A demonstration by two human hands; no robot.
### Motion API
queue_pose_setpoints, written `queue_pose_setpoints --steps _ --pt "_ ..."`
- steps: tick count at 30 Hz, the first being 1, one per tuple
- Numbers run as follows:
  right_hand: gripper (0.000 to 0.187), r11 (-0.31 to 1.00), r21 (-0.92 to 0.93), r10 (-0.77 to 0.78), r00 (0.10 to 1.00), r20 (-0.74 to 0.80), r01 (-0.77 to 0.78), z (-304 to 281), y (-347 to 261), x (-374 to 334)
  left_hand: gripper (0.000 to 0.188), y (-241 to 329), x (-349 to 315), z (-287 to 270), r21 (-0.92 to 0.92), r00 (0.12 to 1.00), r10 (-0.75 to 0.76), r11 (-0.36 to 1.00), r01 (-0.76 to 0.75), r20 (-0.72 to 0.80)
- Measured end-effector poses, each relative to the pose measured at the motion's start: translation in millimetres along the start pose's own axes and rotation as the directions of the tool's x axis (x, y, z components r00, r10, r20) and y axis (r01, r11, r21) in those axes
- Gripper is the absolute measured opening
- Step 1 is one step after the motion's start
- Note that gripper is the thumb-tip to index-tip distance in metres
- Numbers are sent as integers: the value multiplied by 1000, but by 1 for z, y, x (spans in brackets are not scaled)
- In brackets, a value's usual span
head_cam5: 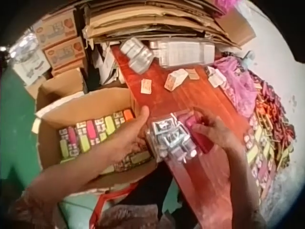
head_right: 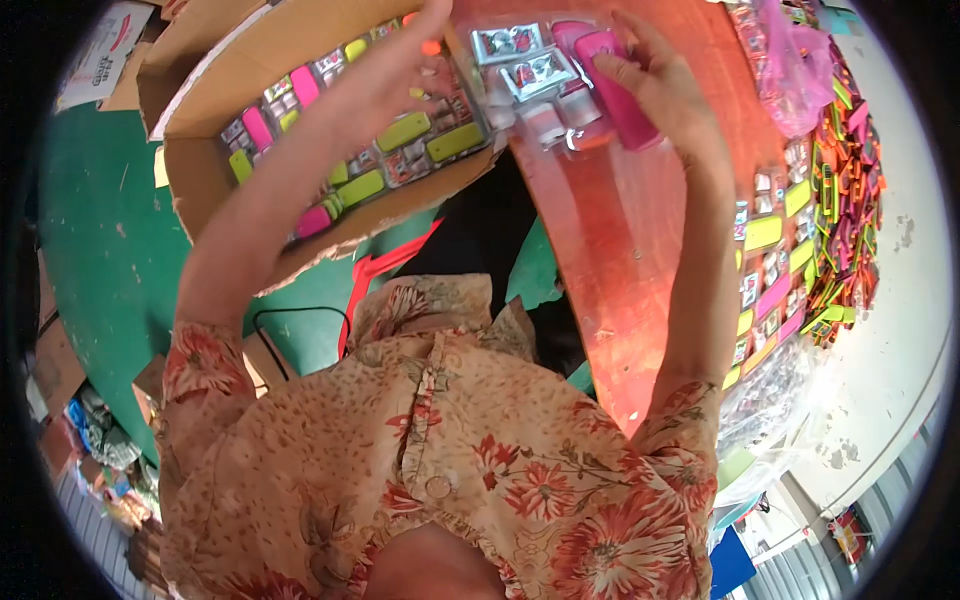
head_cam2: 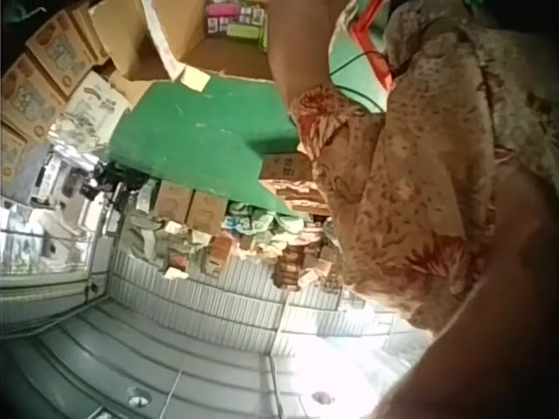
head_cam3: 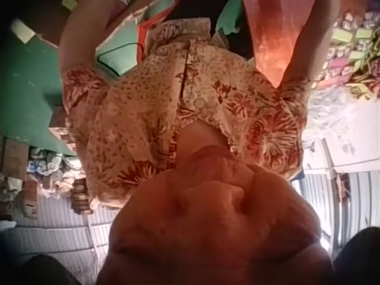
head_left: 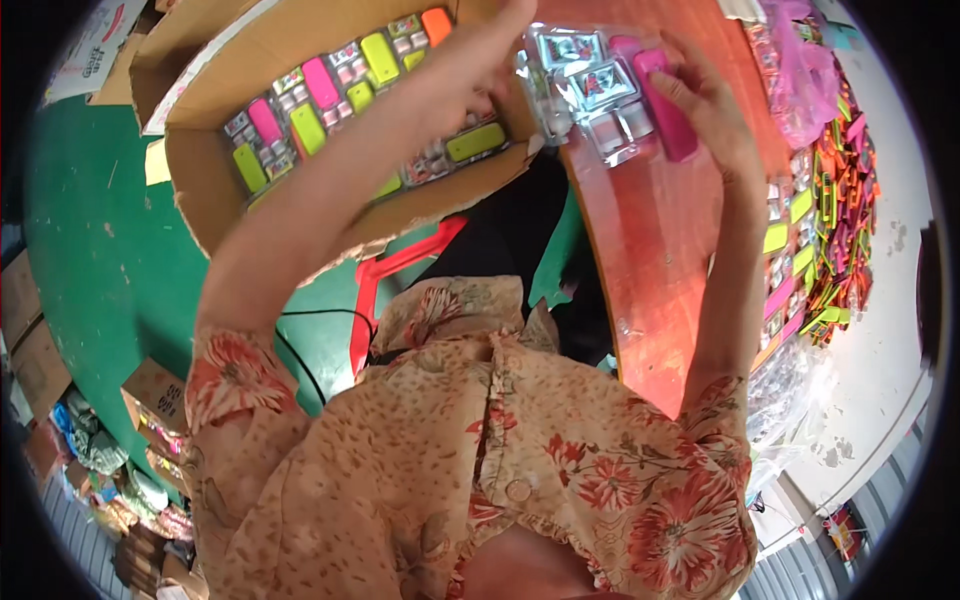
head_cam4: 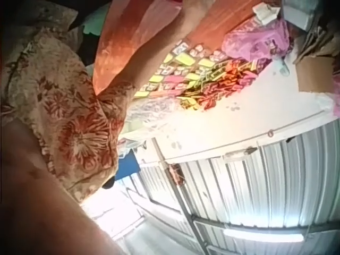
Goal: Packaging small items into colorful plastic cases and organizing them into a cardboard box.
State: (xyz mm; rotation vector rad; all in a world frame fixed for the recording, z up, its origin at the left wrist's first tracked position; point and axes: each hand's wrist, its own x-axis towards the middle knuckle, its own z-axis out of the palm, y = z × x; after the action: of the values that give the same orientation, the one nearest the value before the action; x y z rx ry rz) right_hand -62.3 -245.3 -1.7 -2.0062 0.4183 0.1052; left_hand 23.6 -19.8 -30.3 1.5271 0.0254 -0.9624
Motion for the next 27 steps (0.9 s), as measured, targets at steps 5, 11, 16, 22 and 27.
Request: queue_pose_setpoints --steps 5,11,16,22,27 --pt "47 996 -29 -79 991 111 83 0 5 17 94 52 10 -8 326 882 10 927 -185 472" --pt "50 998 15 -60 974 220 59 4 -4 20 73 52 29 2 448 862 -237 894 12 449" --pt "52 995 -77 -36 961 275 59 15 -20 19 39 35 39 -5 452 799 -322 889 71 508" --pt "53 991 -13 -117 906 406 133 12 -15 30 45 21 20 1 379 753 -239 925 -15 613" --pt "56 958 -239 -42 898 437 161 20 -60 26 33 6 12 7 164 879 -120 985 48 461"
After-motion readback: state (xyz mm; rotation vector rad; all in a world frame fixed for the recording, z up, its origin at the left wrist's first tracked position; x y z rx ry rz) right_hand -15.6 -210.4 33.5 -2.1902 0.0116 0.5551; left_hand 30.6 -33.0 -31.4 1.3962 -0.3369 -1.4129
